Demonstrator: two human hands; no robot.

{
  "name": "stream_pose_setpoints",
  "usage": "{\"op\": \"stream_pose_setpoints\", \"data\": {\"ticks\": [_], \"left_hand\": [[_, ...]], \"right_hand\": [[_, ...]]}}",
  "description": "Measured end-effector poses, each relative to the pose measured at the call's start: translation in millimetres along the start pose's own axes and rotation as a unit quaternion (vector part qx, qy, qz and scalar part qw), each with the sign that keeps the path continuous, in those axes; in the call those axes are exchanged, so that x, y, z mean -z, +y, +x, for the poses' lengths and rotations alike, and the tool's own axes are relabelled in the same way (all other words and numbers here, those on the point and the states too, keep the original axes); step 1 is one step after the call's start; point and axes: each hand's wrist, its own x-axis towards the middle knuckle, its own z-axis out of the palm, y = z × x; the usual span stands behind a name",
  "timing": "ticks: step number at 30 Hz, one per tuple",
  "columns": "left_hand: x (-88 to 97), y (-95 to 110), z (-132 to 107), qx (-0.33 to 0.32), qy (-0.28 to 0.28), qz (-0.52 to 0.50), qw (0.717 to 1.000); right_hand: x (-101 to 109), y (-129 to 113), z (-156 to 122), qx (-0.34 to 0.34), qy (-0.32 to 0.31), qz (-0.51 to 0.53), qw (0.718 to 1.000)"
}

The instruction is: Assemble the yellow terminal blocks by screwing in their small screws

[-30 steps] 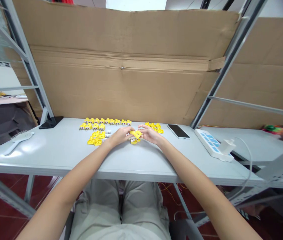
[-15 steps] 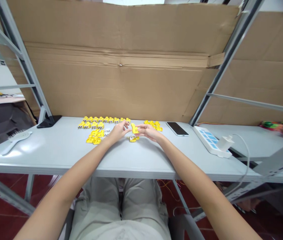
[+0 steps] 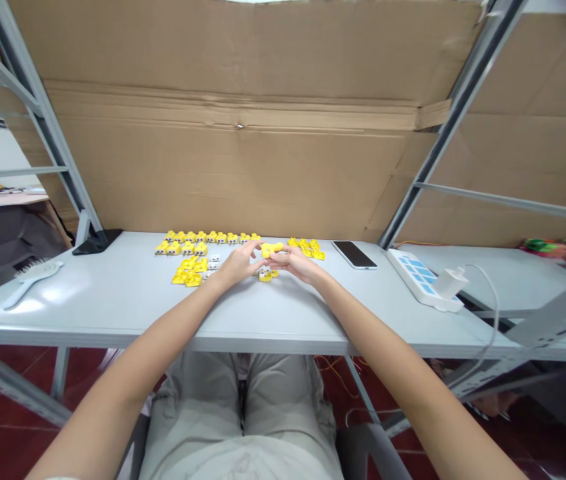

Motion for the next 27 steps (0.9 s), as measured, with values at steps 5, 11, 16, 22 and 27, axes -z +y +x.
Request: {"op": "stream_pose_setpoints", "data": {"ticks": [5, 11, 16, 22, 27], "left_hand": [[-0.4, 0.5, -0.8, -0.024, -0.017, -0.009, 1.0], [2.5, 1.7, -1.5, -0.042, -0.037, -0.022, 0.998], [9.0, 3.2, 1.7, -0.003, -0.082, -0.032, 0.996], [9.8, 3.1, 1.7, 0.057, -0.182, -0.018, 0.982], [6.0, 2.7, 0.1, 0.053, -0.207, -0.022, 0.977]], "right_hand": [[2.4, -2.3, -0.7, -0.008, -0.023, -0.044, 0.999], [5.2, -1.6, -0.4, 0.007, -0.055, -0.089, 0.995], [11.7, -4.0, 0.7, 0.025, 0.022, -0.171, 0.985], [22.1, -5.5, 1.0, -0.02, -0.001, -0.254, 0.967], [22.0, 0.1, 3.9, -0.047, -0.014, -0.293, 0.955]]}}
